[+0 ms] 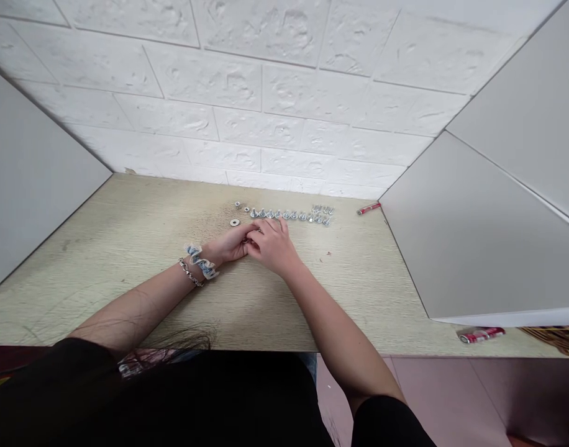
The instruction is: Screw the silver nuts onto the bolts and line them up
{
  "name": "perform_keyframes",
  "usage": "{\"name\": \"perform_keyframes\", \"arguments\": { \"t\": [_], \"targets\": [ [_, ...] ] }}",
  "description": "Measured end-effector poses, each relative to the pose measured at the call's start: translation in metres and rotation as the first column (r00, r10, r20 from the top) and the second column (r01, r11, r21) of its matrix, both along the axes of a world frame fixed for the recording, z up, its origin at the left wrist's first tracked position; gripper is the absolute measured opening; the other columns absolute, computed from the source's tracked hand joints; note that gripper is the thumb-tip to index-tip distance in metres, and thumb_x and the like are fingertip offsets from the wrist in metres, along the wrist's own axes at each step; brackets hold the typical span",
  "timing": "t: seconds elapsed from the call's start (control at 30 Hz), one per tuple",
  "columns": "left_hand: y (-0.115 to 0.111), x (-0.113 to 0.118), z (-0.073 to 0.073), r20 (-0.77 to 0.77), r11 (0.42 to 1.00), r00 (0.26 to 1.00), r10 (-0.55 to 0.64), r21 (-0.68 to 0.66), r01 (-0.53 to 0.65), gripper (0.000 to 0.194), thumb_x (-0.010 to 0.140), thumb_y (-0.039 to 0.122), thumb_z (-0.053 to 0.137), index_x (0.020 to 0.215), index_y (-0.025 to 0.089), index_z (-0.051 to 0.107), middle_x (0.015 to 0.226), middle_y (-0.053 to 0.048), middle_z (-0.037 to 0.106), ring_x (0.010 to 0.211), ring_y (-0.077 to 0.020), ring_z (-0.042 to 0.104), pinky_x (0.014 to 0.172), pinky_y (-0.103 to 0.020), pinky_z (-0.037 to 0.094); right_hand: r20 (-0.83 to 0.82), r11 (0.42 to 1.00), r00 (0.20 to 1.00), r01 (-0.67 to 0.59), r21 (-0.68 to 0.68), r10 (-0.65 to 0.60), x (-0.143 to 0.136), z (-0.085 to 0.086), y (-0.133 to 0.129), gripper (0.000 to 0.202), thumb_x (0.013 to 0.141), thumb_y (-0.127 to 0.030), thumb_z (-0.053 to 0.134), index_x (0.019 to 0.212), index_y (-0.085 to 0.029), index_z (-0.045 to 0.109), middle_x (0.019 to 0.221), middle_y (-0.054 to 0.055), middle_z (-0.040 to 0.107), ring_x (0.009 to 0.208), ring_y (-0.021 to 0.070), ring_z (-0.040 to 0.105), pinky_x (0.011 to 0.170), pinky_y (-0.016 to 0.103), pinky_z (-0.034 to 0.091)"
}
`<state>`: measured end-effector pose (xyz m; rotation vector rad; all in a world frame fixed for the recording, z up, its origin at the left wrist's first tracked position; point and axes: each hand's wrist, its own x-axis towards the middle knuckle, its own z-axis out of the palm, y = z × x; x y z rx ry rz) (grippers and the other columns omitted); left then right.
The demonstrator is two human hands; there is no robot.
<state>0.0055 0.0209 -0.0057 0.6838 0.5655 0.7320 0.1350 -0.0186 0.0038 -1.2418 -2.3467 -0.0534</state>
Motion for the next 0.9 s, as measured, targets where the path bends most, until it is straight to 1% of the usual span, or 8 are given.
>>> {"name": "perform_keyframes", "arguments": {
  "t": [0.13, 0.23, 0.37, 0.53, 0.63, 0.73, 0.8, 0.9],
  "targets": [
    [0.001, -0.001, 0.000, -0.006, 0.999, 1.000, -0.025, -0.036, 0.025, 0.028, 0.092, 0.015, 0.038, 0.101, 0.008, 0.064, 0.074, -0.005, 0.065, 0.057, -0.0072, 0.059, 0.040, -0.011, 0.041, -0.021, 0.999, 1.000, 0.021, -0.039, -0.022, -0.005, -0.002, -0.001, 0.017, 0.086, -0.030, 0.055, 0.089, -0.024, 0.071, 0.121, 0.007, 0.061, 0.116, 0.0238, 0.049, 0.106, 0.048, 0.023],
    [0.001, -0.002, 0.001, -0.002, 0.997, 0.999, -0.037, -0.070, 0.037, 0.028, 0.093, 0.016, 0.038, 0.102, 0.008, 0.063, 0.076, -0.006, 0.066, 0.056, -0.0062, 0.059, 0.038, -0.010, 0.040, -0.055, 0.995, 0.997, 0.057, -0.086, -0.062, -0.009, -0.003, -0.001, 0.017, 0.086, -0.029, 0.055, 0.087, -0.024, 0.071, 0.123, 0.006, 0.060, 0.116, 0.0233, 0.048, 0.106, 0.048, 0.024],
    [0.001, -0.002, 0.001, -0.021, 0.997, 0.999, -0.039, -0.065, 0.038, 0.025, 0.092, 0.016, 0.041, 0.099, 0.008, 0.063, 0.082, -0.008, 0.067, 0.064, -0.0075, 0.063, 0.043, -0.009, 0.043, -0.098, 0.987, 0.989, 0.099, -0.127, -0.112, -0.012, -0.003, -0.001, 0.016, 0.084, -0.030, 0.057, 0.086, -0.023, 0.071, 0.125, 0.005, 0.059, 0.117, 0.0243, 0.047, 0.106, 0.050, 0.025],
    [-0.001, 0.000, 0.001, -0.015, 0.999, 0.999, -0.034, -0.021, 0.033, 0.023, 0.090, 0.014, 0.042, 0.095, 0.008, 0.063, 0.079, -0.007, 0.067, 0.068, -0.0086, 0.063, 0.054, -0.013, 0.050, -0.115, 0.984, 0.985, 0.110, -0.141, -0.126, -0.014, -0.006, -0.002, 0.014, 0.082, -0.030, 0.057, 0.080, -0.023, 0.069, 0.126, 0.005, 0.058, 0.118, 0.0262, 0.046, 0.107, 0.055, 0.020],
    [-0.002, 0.002, 0.000, -0.009, 0.999, 0.999, -0.035, 0.020, 0.035, 0.020, 0.087, 0.013, 0.045, 0.090, 0.009, 0.063, 0.075, -0.005, 0.066, 0.069, -0.0093, 0.062, 0.058, -0.015, 0.050, -0.142, 0.990, 0.985, 0.084, -0.115, -0.100, -0.012, -0.005, -0.002, 0.013, 0.081, -0.030, 0.056, 0.076, -0.024, 0.066, 0.123, 0.005, 0.060, 0.117, 0.0258, 0.048, 0.108, 0.057, 0.015],
    [-0.002, 0.002, -0.001, -0.031, 0.999, 0.999, 0.033, 0.035, -0.032, 0.013, 0.084, 0.012, 0.048, 0.083, 0.010, 0.061, 0.067, -0.002, 0.061, 0.063, -0.0078, 0.058, 0.057, -0.015, 0.048, -0.176, 0.994, 0.979, 0.099, -0.053, -0.107, -0.008, -0.001, -0.001, 0.012, 0.081, -0.031, 0.055, 0.078, -0.025, 0.065, 0.118, 0.004, 0.063, 0.114, 0.0239, 0.050, 0.110, 0.055, 0.011],
    [-0.004, 0.002, -0.001, -0.067, 0.994, 0.992, 0.106, 0.042, -0.103, 0.007, 0.082, 0.012, 0.051, 0.078, 0.011, 0.058, 0.062, 0.001, 0.055, 0.056, -0.0057, 0.053, 0.052, -0.014, 0.044, -0.190, 0.987, 0.969, 0.156, -0.021, -0.157, -0.003, 0.003, 0.000, 0.013, 0.083, -0.032, 0.053, 0.083, -0.025, 0.065, 0.114, 0.004, 0.064, 0.110, 0.0220, 0.053, 0.110, 0.051, 0.011],
    [-0.008, 0.003, 0.003, -0.162, 0.984, 0.972, 0.168, 0.093, -0.154, 0.007, 0.080, 0.017, 0.056, 0.074, 0.013, 0.053, 0.055, 0.005, 0.044, 0.043, -0.0020, 0.039, 0.037, -0.012, 0.026, -0.211, 0.968, 0.946, 0.249, -0.019, -0.247, 0.003, 0.007, 0.004, 0.017, 0.086, -0.033, 0.050, 0.090, -0.024, 0.064, 0.110, 0.005, 0.065, 0.106, 0.0207, 0.055, 0.108, 0.048, 0.016]
  ]
}}
